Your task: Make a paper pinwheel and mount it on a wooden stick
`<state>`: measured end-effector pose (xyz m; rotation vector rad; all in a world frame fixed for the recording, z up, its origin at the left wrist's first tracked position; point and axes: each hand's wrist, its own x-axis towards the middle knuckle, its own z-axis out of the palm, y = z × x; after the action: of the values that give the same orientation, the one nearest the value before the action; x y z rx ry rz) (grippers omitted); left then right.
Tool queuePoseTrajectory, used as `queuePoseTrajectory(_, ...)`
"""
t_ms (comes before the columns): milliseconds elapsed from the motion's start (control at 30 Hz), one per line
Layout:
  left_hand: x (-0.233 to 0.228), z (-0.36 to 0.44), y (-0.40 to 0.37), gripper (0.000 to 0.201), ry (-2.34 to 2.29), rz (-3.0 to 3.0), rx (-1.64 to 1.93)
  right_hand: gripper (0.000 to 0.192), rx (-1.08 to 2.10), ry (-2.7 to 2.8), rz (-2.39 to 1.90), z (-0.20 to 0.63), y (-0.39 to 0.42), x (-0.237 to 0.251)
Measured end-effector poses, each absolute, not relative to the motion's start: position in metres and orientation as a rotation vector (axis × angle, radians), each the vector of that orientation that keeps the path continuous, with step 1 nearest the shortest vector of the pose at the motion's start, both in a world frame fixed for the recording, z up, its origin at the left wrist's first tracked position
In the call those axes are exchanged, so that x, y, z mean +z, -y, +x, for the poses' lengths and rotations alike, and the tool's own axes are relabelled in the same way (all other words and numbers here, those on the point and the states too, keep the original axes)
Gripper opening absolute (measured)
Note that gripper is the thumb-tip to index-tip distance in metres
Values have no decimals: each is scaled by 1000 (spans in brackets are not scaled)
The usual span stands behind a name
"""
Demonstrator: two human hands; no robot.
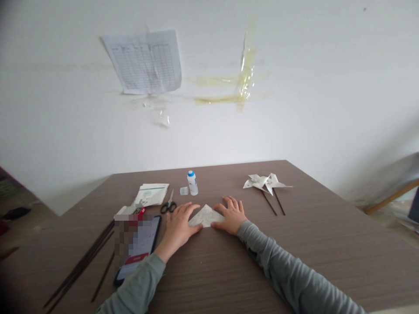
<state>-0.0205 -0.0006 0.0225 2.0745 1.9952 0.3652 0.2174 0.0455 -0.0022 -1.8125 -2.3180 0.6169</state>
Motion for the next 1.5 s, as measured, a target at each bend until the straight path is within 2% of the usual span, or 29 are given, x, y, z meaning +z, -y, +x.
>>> queuePoseTrajectory(633,47,-55,8,76,-2138,2042,110,76,635,2320,-1794,225,-49,-7)
queuePoseTrajectory(900,42,-51,9,83,-2184,2094,220,79,640,2333,-1806,223,-47,-2)
queuePoseTrajectory(1100,26,-34,7,56,-2043,2262,375,80,625,2336,-1766,223,-43,0)
queuePoseTrajectory(1267,14,-15,8,50,-1968,2294,364,73,596,2316,-1762,221,-40,1)
queuePoseTrajectory(1500,16,-15,7,46,-1997,2206,326,76,517,2326,-1785,209,-33,2)
